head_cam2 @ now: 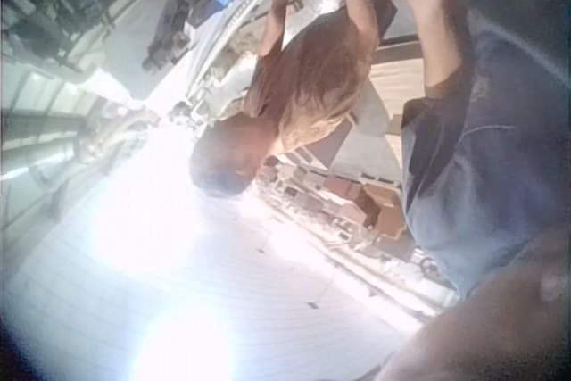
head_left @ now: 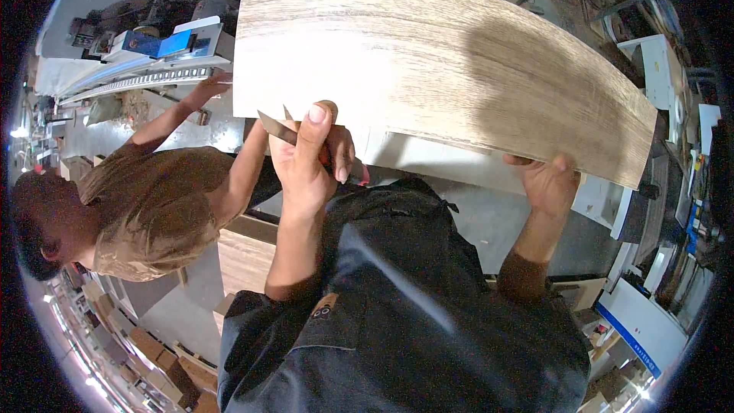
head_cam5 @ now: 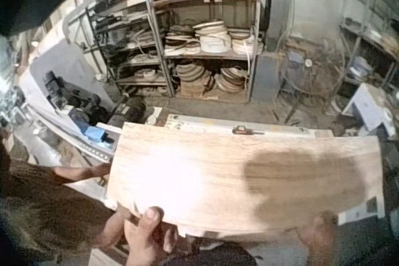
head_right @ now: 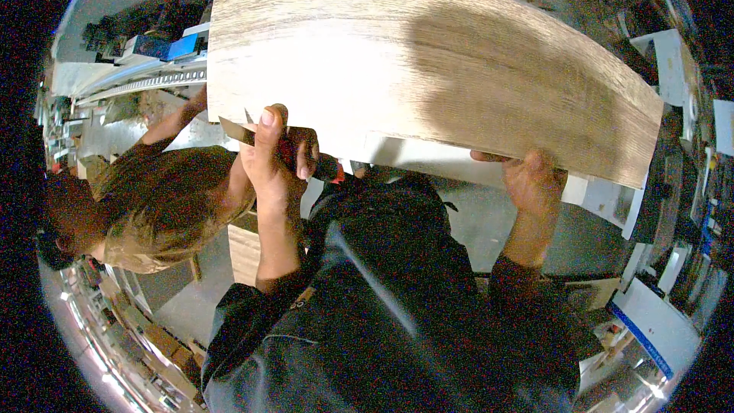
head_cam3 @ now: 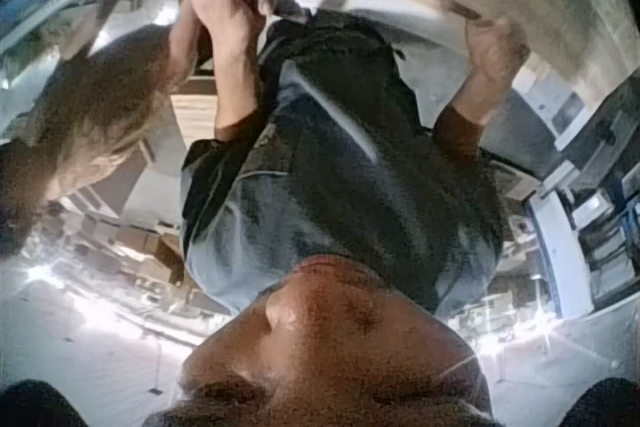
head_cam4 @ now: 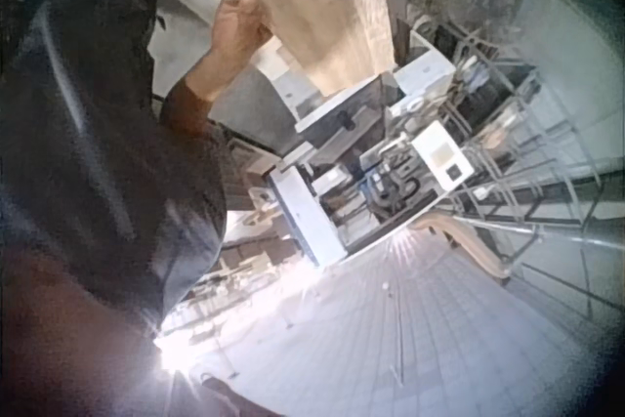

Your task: Trimming and scraping the edges of wood panels and blocks using a utility knife on a workbench in a furniture factory.

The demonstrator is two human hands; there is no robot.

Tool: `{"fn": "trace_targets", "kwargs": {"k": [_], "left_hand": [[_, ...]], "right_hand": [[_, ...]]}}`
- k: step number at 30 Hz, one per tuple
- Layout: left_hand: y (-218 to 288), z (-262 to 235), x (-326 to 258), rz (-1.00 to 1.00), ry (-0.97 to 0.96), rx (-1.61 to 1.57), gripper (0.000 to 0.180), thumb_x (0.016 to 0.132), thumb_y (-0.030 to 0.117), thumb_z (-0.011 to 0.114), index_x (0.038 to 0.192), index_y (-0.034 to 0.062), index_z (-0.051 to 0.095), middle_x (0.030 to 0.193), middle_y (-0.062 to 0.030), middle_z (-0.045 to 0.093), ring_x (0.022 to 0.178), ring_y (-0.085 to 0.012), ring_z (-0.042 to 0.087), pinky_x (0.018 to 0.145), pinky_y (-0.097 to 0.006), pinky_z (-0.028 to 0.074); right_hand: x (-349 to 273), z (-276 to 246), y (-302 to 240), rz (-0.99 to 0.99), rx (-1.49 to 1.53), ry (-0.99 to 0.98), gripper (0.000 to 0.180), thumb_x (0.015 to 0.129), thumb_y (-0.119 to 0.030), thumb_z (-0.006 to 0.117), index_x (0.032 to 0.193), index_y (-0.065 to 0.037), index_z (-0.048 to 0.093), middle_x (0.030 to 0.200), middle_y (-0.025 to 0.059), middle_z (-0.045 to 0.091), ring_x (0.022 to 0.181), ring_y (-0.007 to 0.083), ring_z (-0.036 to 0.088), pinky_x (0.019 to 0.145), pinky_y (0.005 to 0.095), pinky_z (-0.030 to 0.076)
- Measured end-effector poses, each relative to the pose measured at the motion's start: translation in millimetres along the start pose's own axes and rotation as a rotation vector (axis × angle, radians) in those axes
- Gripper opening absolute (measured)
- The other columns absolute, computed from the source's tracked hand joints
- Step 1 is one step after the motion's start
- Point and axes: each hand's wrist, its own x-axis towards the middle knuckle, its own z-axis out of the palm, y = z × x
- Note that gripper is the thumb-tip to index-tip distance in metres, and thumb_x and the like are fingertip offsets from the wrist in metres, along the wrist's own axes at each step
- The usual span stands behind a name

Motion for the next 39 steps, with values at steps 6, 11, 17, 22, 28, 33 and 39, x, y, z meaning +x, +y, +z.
{"fn": "trace_targets", "kwargs": {"k": [6,11,17,22,28,33,39], "left_hand": [[-4.1,0.1,-2.5,0.021,-0.051,-0.030,0.025,0.105,0.019,0.061,0.089,0.0012,0.053,0.066,-0.0022,0.051,0.037,-0.0104,0.046,0.037,-0.026,0.040],[-8.4,-0.2,-7.0,0.015,-0.100,-0.032,0.027,0.105,0.020,0.060,0.087,0.0007,0.055,0.060,-0.0019,0.050,0.037,-0.0109,0.045,0.039,-0.027,0.040],[-10.1,-2.1,-8.0,-0.016,-0.179,-0.022,0.034,0.106,0.025,0.058,0.081,0.0024,0.056,0.052,-0.0015,0.047,0.037,-0.0112,0.045,0.039,-0.027,0.038],[-11.4,0.3,-9.1,-0.032,-0.180,-0.035,0.038,0.106,0.027,0.059,0.076,0.0044,0.053,0.048,-0.0031,0.047,0.037,-0.0117,0.045,0.039,-0.027,0.038],[-12.5,0.1,-13.7,-0.080,-0.206,0.029,0.031,0.100,0.035,0.059,0.083,0.0089,0.055,0.045,-0.0070,0.045,0.034,-0.0174,0.040,0.045,-0.031,0.039],[-21.4,-14.5,-22.1,0.026,-0.244,0.187,0.029,0.107,0.032,0.051,0.101,0.0039,0.055,0.052,-0.0116,0.051,0.037,-0.0207,0.047,0.041,-0.031,0.041],[-10.6,-13.5,-14.1,-0.009,-0.168,0.071,0.040,0.107,0.044,0.051,0.089,0.0078,0.048,0.049,-0.0096,0.047,0.039,-0.0199,0.046,0.043,-0.032,0.041]], "right_hand": [[2.7,11.0,-11.5,-0.005,0.407,-0.085,0.019,0.094,-0.028,0.075,0.097,-0.009,0.073,0.153,0.0224,0.049,0.125,0.0499,0.060,0.084,0.0626,0.064],[1.1,5.0,-9.1,-0.030,0.453,-0.030,0.047,0.095,-0.027,0.074,0.133,-0.003,0.061,0.149,0.0232,0.052,0.118,0.0469,0.066,0.084,0.0602,0.065],[2.2,-0.6,-11.0,-0.022,0.384,0.006,0.080,0.091,-0.028,0.076,0.153,0.004,0.036,0.143,0.0279,0.054,0.114,0.0437,0.068,0.081,0.0575,0.067],[2.0,-0.3,-11.9,-0.041,0.422,0.013,0.076,0.093,-0.027,0.073,0.152,0.004,0.037,0.143,0.0265,0.055,0.113,0.0434,0.069,0.083,0.0548,0.067],[5.3,-5.9,-13.8,-0.011,0.460,0.002,0.071,0.095,-0.029,0.069,0.151,0.003,0.039,0.142,0.0251,0.057,0.111,0.0419,0.070,0.082,0.0556,0.066],[0.4,-23.3,-10.9,0.021,0.436,0.022,0.068,0.095,-0.030,0.070,0.151,-0.003,0.043,0.143,0.0189,0.058,0.117,0.0364,0.067,0.087,0.0521,0.063],[-4.0,-44.2,0.7,0.031,0.478,0.052,0.060,0.098,-0.026,0.067,0.151,-0.009,0.045,0.144,0.0148,0.059,0.123,0.0315,0.064,0.093,0.0459,0.059]]}}
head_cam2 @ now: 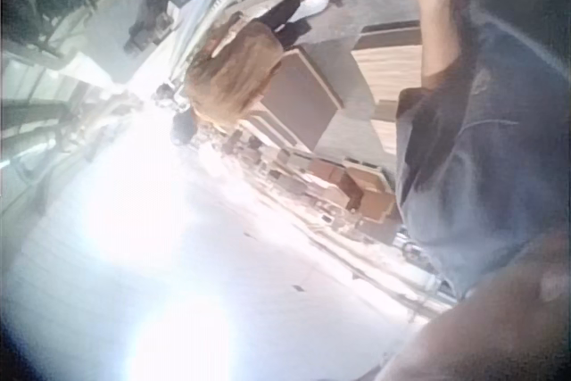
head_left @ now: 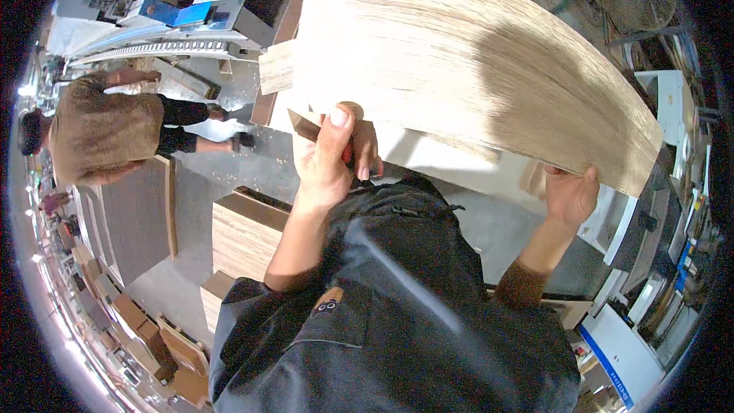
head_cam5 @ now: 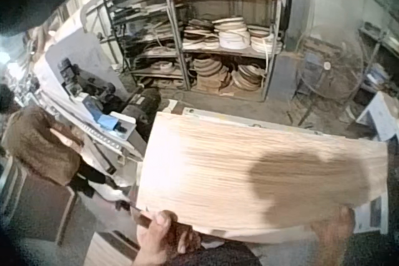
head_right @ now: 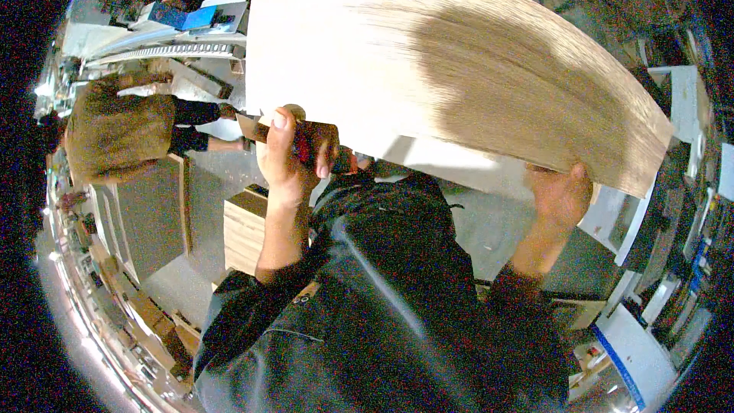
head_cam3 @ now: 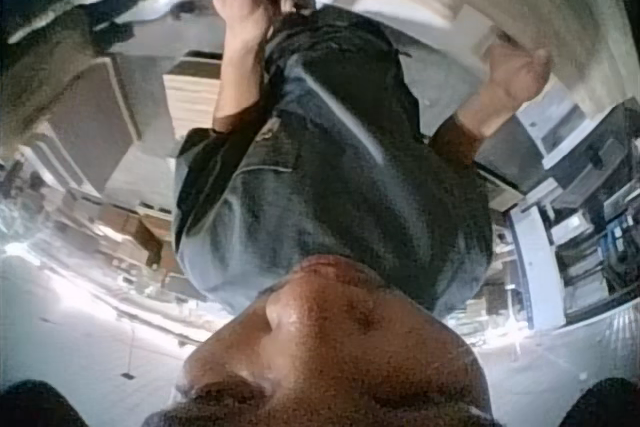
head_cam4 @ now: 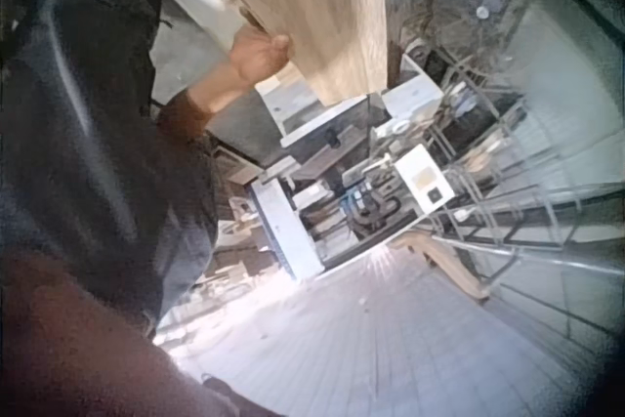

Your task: Trimming and scraping the edges of wood panels and blocks using a utility knife on a workbench in a furniture factory.

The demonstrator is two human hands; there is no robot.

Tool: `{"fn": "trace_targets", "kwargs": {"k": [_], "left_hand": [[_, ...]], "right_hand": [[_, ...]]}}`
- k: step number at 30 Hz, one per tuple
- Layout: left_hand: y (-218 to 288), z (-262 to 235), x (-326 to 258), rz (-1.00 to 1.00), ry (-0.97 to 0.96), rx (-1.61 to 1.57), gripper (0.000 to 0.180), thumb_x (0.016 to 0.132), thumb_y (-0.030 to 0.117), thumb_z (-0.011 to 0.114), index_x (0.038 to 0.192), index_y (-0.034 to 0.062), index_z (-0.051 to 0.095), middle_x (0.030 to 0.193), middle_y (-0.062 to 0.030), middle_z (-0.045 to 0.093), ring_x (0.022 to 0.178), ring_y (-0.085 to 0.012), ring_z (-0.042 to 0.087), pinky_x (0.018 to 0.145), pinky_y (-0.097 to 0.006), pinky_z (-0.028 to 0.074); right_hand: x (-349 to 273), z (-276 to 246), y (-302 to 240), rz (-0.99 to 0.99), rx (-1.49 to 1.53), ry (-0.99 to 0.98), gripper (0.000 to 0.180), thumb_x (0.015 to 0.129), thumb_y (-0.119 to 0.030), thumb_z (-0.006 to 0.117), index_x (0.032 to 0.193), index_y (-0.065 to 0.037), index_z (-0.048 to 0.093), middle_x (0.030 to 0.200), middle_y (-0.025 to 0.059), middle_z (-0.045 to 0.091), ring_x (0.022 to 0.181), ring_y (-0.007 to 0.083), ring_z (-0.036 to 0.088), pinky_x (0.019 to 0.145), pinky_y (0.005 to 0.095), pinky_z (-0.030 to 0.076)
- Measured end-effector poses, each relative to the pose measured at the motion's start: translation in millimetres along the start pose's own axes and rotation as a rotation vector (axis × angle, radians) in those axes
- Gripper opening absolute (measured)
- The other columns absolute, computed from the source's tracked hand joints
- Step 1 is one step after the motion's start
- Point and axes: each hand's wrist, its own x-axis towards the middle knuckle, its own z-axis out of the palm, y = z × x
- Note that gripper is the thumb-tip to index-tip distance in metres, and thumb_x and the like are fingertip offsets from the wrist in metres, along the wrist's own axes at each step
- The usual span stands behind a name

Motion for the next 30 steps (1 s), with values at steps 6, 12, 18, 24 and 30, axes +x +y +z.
{"fn": "trace_targets", "kwargs": {"k": [6,12,18,24,30], "left_hand": [[8.4,3.9,-2.7,-0.084,0.077,0.034,0.043,0.101,0.045,0.058,0.079,0.0094,0.047,0.049,-0.0097,0.047,0.039,-0.0201,0.044,0.046,-0.034,0.042],[-1.0,-1.0,-4.2,0.011,0.054,-0.104,0.040,0.104,0.030,0.057,0.072,0.0051,0.050,0.047,-0.0057,0.047,0.038,-0.0144,0.046,0.041,-0.031,0.045],[-5.2,-8.0,-8.7,-0.099,0.124,-0.027,0.058,0.092,0.050,0.058,0.104,-0.0064,0.060,0.051,-0.0082,0.049,0.041,-0.0192,0.045,0.056,-0.035,0.046],[-8.1,-8.2,-3.5,-0.092,0.072,-0.048,0.060,0.091,0.051,0.058,0.109,-0.0070,0.059,0.053,-0.0078,0.050,0.041,-0.0190,0.045,0.056,-0.034,0.046],[-22.7,-0.6,11.0,-0.015,0.282,-0.080,0.035,0.097,0.040,0.069,0.082,0.0119,0.052,0.052,-0.0015,0.044,0.036,-0.0129,0.043,0.033,-0.024,0.033]], "right_hand": [[7.7,-1.6,-5.8,-0.026,-0.033,-0.048,0.057,0.100,-0.023,0.065,0.151,-0.007,0.045,0.148,0.0160,0.056,0.127,0.0315,0.062,0.095,0.0463,0.061],[11.3,1.2,-8.6,-0.013,0.002,-0.117,0.059,0.100,-0.023,0.066,0.152,-0.006,0.044,0.151,0.0170,0.053,0.133,0.0327,0.058,0.104,0.0507,0.056],[17.1,-3.0,-5.3,-0.045,0.032,-0.079,0.060,0.099,-0.020,0.068,0.153,-0.006,0.044,0.152,0.0173,0.052,0.137,0.0339,0.054,0.110,0.0535,0.051],[15.0,-5.5,-9.5,-0.047,0.016,-0.116,0.061,0.099,-0.019,0.068,0.153,-0.006,0.044,0.151,0.0174,0.053,0.136,0.0340,0.054,0.109,0.0540,0.051],[8.0,-8.8,-4.3,0.062,-0.192,-0.012,0.052,0.104,-0.026,0.061,0.148,-0.003,0.046,0.144,0.0191,0.058,0.121,0.0356,0.064,0.098,0.0548,0.057]]}}
